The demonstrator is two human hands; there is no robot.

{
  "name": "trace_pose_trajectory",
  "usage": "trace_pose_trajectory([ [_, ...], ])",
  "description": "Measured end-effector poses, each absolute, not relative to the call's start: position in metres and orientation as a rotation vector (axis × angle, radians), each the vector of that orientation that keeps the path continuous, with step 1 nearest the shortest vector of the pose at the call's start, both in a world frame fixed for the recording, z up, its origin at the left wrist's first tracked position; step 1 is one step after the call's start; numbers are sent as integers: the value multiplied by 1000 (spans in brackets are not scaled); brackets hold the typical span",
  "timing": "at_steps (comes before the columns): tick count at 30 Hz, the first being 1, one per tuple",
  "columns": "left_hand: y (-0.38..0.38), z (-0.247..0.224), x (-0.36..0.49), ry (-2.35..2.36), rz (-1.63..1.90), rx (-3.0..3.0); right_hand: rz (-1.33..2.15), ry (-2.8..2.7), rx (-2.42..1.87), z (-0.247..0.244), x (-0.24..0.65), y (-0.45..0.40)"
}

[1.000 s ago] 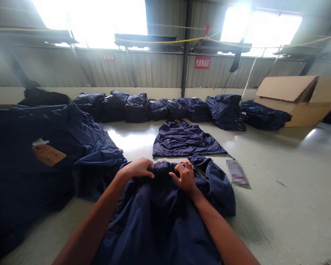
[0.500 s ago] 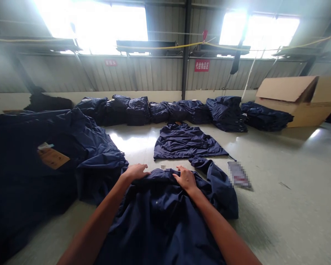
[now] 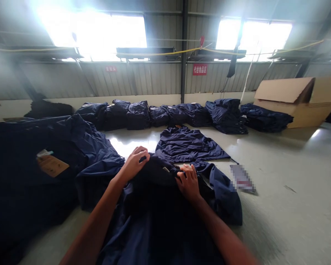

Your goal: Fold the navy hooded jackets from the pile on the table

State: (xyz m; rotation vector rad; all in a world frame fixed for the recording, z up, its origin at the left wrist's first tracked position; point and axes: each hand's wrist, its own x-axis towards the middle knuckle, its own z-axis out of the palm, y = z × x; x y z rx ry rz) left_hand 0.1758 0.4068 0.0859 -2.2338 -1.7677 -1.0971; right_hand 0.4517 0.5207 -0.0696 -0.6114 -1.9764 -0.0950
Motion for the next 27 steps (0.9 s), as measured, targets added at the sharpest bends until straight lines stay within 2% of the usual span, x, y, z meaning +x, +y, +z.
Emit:
trace_pose_trajectory([
  [2, 406, 81, 173, -1877, -963, -2311, 112, -2107, -691, -69, 450, 524],
  [6, 410, 56, 166, -2460, -524, -2448, 547, -2057, -977, -75, 446, 535],
  [9, 417, 41, 165, -2708, -389, -2269, 528, -2048, -1040, -78, 444, 540],
  [15, 427, 18, 167, -2725, -217, -2177, 649, -2423, -1076, -63, 446, 531],
  [19, 431, 11, 170, -2570, -198, -2411, 774, -2513, -984, -43, 449, 520],
  [23, 430, 15, 168, -2434, -224, -2725, 1144, -2502, -798, -28, 456, 515],
  [27, 425, 28, 168, -2235, -603, -2919, 1465, -2284, -973, -25, 463, 518],
])
